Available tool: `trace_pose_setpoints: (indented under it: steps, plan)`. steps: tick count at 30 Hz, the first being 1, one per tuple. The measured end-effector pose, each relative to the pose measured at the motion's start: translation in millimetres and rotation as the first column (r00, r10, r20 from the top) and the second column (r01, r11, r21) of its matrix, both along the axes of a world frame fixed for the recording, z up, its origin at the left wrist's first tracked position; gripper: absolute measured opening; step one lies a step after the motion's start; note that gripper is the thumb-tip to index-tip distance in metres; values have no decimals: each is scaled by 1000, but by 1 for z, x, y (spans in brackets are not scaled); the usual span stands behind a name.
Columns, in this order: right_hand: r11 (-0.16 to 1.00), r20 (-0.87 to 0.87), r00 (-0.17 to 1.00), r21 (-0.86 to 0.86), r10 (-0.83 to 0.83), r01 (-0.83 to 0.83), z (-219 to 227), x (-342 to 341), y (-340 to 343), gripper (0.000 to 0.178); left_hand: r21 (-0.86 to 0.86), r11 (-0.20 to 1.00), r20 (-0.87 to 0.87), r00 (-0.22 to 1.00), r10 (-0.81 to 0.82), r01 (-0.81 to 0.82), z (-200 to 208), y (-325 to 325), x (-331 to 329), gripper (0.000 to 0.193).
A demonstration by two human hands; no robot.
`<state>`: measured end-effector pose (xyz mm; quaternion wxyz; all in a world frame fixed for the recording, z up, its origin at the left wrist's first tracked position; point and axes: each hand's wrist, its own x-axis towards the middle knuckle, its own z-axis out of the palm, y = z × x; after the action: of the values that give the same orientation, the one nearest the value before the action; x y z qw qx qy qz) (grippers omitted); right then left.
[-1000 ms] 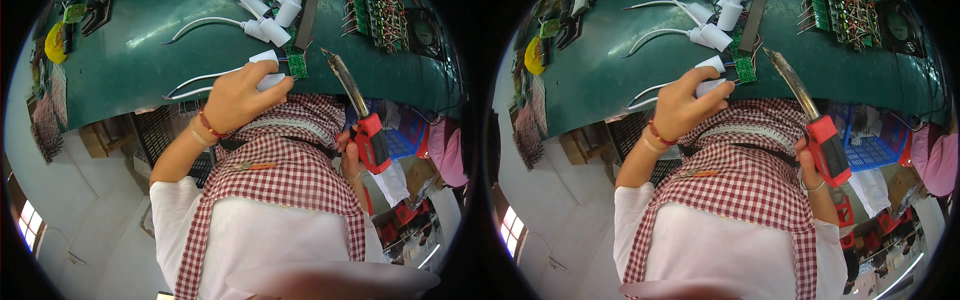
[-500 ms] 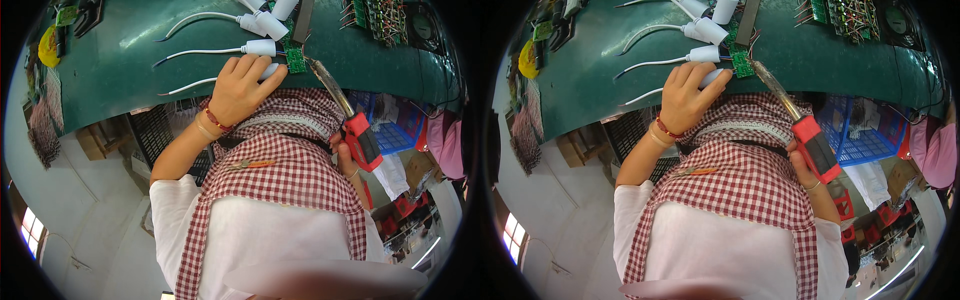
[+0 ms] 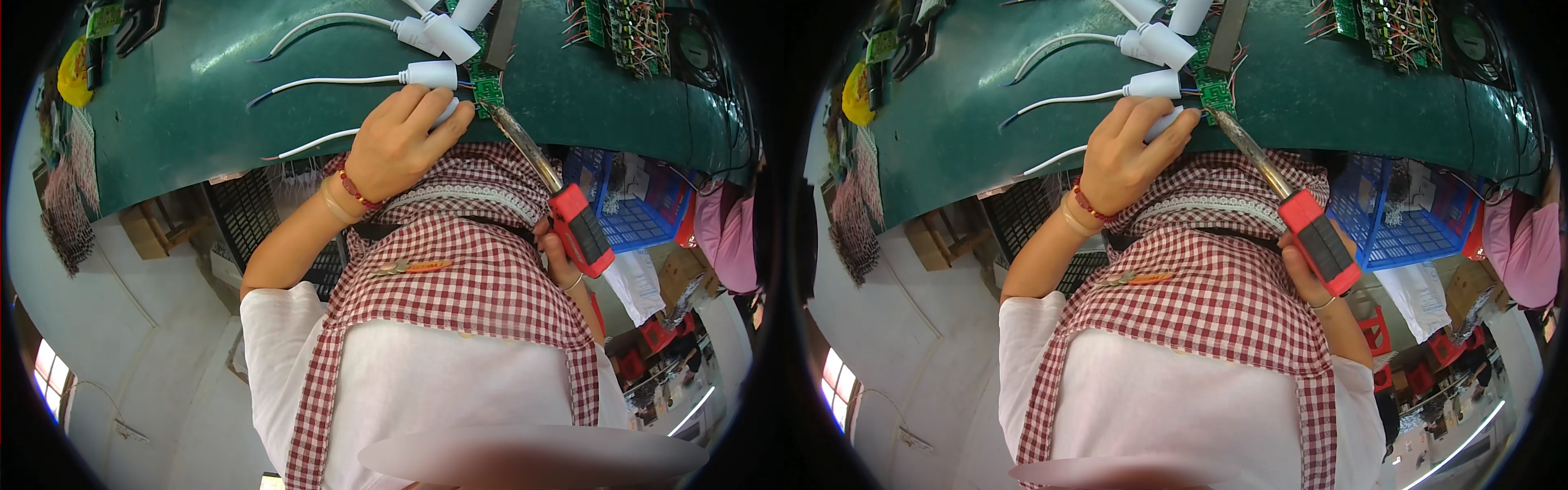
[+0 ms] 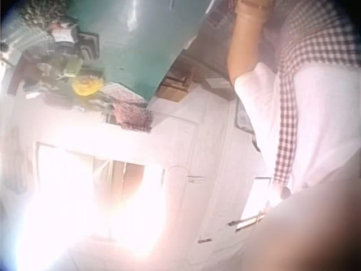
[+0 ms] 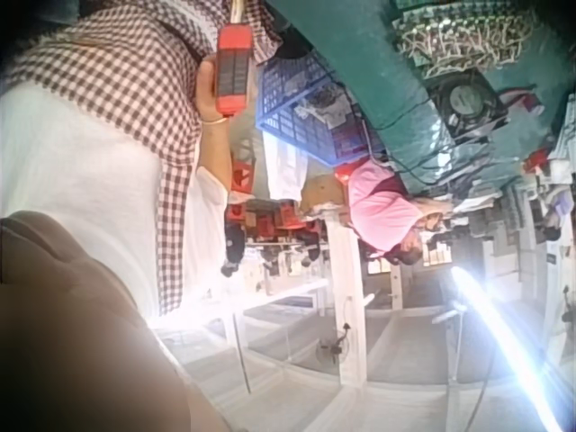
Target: The person attaches electrical components to a green circuit board using a soldering iron.
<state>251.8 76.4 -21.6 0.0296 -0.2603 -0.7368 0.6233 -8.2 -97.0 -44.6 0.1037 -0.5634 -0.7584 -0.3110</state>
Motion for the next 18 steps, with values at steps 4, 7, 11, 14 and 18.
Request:
trace_pose_setpoints:
  steps: [4,7,11,14,18]
  plan:
    - [996,-22,1000,91,-8,10,0,-3,0,19,-6,1000,11,1000,-1,1,-2,0,1,37]
    - [971,105,990,207,98,-118,-4,5,5,18,-2,1000,6,1000,8,-8,-3,0,2,37]
    - [973,88,981,143,171,-182,-9,14,6,38,-5,1000,-4,1000,19,-19,-3,0,3,37]
    - [993,3,996,80,90,-90,-5,13,4,39,-4,1000,4,1000,6,-6,-4,1,2,36]
    - [990,-29,994,97,106,-103,-6,16,7,40,-3,1000,7,1000,4,-4,-4,0,3,36]
